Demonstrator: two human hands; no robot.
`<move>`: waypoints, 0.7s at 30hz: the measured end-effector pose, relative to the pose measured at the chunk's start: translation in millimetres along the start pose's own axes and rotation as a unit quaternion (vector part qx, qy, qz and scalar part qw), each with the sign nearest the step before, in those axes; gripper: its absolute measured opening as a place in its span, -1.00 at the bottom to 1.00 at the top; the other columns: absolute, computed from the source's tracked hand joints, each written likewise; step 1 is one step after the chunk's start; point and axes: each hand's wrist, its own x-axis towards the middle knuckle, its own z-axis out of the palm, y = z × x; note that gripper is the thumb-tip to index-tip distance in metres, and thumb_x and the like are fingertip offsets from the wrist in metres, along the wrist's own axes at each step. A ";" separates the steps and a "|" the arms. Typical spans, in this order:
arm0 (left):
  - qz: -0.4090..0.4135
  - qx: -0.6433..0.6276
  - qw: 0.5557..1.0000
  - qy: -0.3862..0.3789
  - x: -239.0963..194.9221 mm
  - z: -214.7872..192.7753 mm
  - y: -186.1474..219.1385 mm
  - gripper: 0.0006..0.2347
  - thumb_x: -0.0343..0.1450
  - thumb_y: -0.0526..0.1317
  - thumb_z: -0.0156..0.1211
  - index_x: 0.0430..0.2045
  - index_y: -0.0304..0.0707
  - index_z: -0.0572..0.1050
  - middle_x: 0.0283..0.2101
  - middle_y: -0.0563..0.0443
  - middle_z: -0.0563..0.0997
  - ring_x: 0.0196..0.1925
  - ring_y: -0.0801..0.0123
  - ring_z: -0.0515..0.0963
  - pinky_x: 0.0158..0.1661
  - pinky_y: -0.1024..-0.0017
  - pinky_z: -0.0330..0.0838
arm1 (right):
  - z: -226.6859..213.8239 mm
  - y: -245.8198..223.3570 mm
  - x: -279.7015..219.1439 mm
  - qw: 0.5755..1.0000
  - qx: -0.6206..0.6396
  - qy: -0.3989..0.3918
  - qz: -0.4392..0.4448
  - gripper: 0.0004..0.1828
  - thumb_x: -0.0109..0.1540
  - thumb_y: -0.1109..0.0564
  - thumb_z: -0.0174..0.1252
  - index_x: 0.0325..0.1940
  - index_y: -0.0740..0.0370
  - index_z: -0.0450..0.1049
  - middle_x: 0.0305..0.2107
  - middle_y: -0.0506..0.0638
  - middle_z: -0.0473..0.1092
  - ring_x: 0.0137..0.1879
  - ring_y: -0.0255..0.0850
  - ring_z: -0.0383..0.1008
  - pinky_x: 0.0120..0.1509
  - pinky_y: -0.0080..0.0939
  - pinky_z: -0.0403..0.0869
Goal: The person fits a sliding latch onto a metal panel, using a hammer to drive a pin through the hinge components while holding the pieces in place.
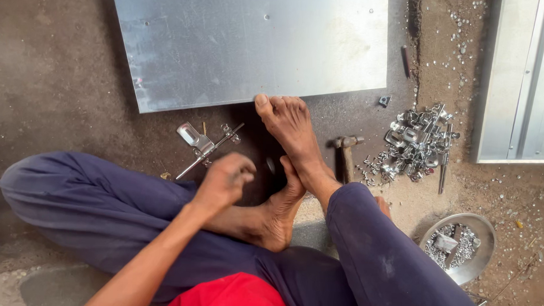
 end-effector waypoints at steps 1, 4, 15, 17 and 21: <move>-0.075 -0.130 0.988 0.028 8.8 -7.8 3.2 -0.85 0.35 -0.41 0.31 -0.25 -0.39 0.54 -0.32 -0.01 0.64 -0.34 0.40 0.57 -0.28 0.40 0.52 | -3.6 -0.9 4.6 1.000 -0.006 -0.005 -0.001 -0.35 0.35 0.30 0.15 0.41 -0.11 0.05 -0.16 -0.10 0.15 0.03 -0.15 0.23 0.25 -0.09 0.31; 0.017 -0.224 0.967 0.121 44.4 -41.3 22.3 -0.85 0.51 -0.34 0.19 -0.06 -0.29 0.48 -0.32 0.05 0.61 -0.33 0.51 0.61 -0.25 0.50 0.58 | -40.2 -27.7 44.7 1.000 -0.007 -0.025 -0.003 -0.33 0.32 0.33 0.13 0.43 -0.03 0.05 -0.14 -0.07 0.17 0.03 -0.14 0.23 0.23 -0.07 0.30; 0.257 0.041 0.952 0.160 135.5 -43.4 16.6 -0.86 0.57 -0.31 0.14 -0.02 -0.30 0.47 -0.17 -0.04 0.73 -0.23 0.31 0.76 -0.33 0.47 0.65 | -245.7 -25.1 -55.4 0.889 0.262 -0.148 0.346 -0.53 0.37 -0.10 0.01 0.14 0.31 0.50 -0.51 0.06 0.47 -0.45 -0.27 0.42 -0.42 -0.29 0.39; 0.255 0.048 0.951 0.168 138.5 -48.3 15.8 -0.86 0.56 -0.30 0.16 -0.04 -0.30 0.48 -0.21 -0.03 0.73 -0.27 0.32 0.75 -0.37 0.46 0.62 | -235.0 -8.0 -66.7 0.873 0.276 -0.161 0.368 -0.58 0.37 -0.08 -0.01 0.01 0.30 0.55 -0.65 0.01 0.41 -0.58 -0.30 0.32 -0.54 -0.25 0.31; 0.238 0.070 0.952 0.178 133.3 -46.9 16.7 -0.88 0.53 -0.30 0.23 -0.10 -0.30 0.52 -0.38 -0.05 0.69 -0.47 0.34 0.66 -0.48 0.41 0.51 | -224.5 8.8 -57.9 0.933 0.280 -0.032 0.222 -0.58 0.43 -0.09 -0.11 -0.12 0.30 0.48 -0.63 -0.15 0.37 -0.62 -0.44 0.28 -0.59 -0.34 0.29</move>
